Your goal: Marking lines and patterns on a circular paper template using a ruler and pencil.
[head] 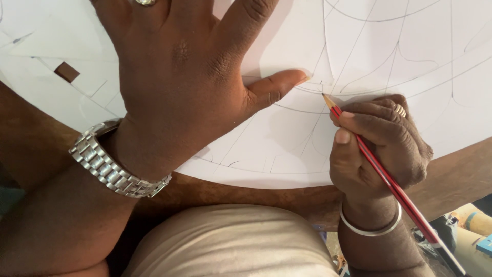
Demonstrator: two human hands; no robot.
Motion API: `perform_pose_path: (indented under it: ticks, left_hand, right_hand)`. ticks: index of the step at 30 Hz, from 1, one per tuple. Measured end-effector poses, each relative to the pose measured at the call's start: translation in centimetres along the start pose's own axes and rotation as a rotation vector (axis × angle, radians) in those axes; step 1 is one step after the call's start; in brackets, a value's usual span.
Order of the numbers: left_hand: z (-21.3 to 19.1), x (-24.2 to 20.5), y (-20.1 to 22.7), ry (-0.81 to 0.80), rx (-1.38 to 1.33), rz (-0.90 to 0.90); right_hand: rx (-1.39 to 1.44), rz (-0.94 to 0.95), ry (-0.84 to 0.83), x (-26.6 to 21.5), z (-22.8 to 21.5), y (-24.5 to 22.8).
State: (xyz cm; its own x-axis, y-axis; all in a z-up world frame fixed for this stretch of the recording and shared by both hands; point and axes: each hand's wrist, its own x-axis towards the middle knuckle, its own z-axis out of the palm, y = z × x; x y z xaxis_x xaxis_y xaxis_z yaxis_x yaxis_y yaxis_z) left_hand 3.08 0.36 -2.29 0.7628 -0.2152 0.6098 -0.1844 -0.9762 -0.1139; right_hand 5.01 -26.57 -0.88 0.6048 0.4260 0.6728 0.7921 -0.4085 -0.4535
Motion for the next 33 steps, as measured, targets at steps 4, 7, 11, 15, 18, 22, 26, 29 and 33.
perform_pose_path:
  ticks: [4,7,11,15,18,22,26,29,33]
  left_hand:
    - [-0.32,-0.07,0.15,-0.014,-0.016,-0.004]
    - [-0.26,-0.06,0.17,-0.012,-0.016,-0.004]
    - [0.21,-0.39,0.13,0.023,0.013,0.008]
    - [-0.01,-0.26,0.18,0.016,0.010,0.006]
    - [-0.18,-0.13,0.18,0.001,-0.030,0.000]
    - [-0.07,-0.17,0.18,0.006,-0.028,0.002]
    - [0.01,-0.22,0.24,0.008,-0.028,-0.001]
    - [-0.01,-0.30,0.29,-0.010,-0.002,-0.011]
    - [0.21,-0.35,0.28,0.014,-0.004,-0.004]
  right_hand:
    - [-0.013,-0.003,-0.012,0.04,-0.05,-0.13]
    - [-0.020,-0.003,-0.017,0.06,-0.07,-0.22]
    - [-0.022,-0.005,-0.016,-0.13,-0.05,-0.02]
    - [-0.013,-0.012,-0.009,-0.11,0.00,0.03]
    - [-0.016,-0.013,-0.012,-0.08,-0.01,0.02]
    - [-0.023,-0.017,-0.014,-0.04,0.01,0.01]
    - [-0.021,-0.014,-0.013,-0.13,-0.01,0.00]
    - [-0.016,-0.011,-0.010,-0.21,0.03,-0.01]
    - [-0.018,-0.013,-0.004,-0.05,0.10,-0.07]
